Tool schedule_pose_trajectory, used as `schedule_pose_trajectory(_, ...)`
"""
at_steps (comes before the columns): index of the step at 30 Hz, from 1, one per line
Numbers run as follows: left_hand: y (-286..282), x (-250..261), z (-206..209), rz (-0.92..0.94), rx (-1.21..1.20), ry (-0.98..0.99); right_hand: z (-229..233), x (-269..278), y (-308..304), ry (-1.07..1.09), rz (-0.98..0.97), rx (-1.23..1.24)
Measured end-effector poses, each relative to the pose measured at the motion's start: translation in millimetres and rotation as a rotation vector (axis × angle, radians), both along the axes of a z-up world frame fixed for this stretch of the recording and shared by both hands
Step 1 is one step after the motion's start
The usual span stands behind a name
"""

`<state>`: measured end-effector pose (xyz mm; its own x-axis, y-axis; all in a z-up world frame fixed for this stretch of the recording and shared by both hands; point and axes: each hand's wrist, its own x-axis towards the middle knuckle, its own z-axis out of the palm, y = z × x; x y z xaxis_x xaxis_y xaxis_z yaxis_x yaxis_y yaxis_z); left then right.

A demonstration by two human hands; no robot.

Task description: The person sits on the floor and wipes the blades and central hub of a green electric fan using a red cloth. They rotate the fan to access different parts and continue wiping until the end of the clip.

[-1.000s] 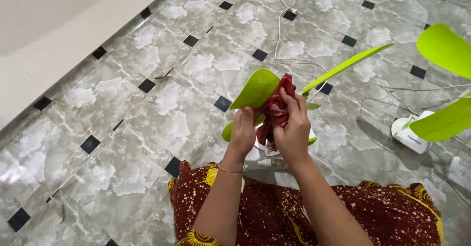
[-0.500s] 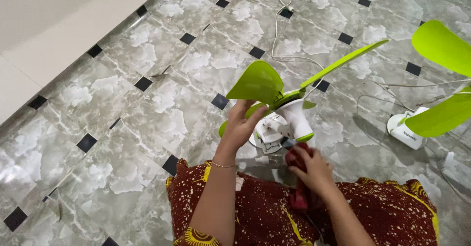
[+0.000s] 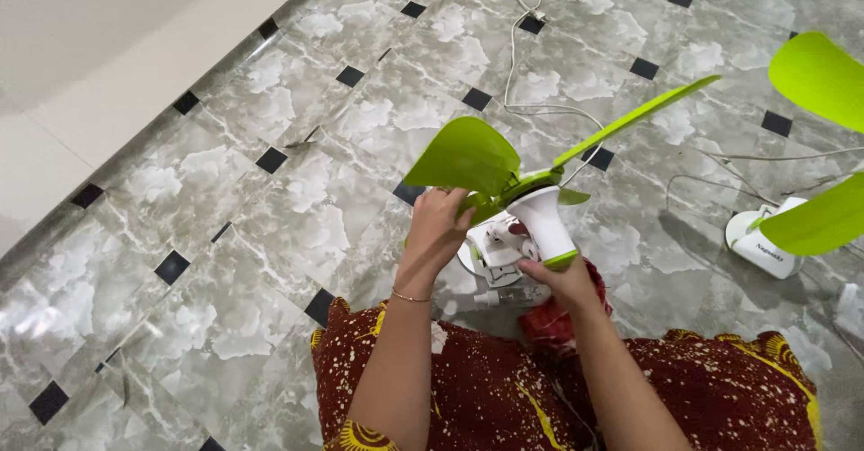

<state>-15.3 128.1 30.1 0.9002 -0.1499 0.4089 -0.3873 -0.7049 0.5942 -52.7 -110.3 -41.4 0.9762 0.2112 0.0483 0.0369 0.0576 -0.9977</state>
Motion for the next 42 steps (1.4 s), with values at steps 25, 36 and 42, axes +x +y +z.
schedule_pose_trajectory(25,-74,19,-165,0.13,-0.054,0.65,65,36,44,-0.044,-0.277,-0.031)
schedule_pose_trajectory(36,-80,16,-180,0.113,0.075,0.492,73,73,58,-0.139,-0.304,0.001)
schedule_pose_trajectory(42,-78,15,-170,0.113,0.037,0.554,74,92,68,-0.132,-0.313,0.009)
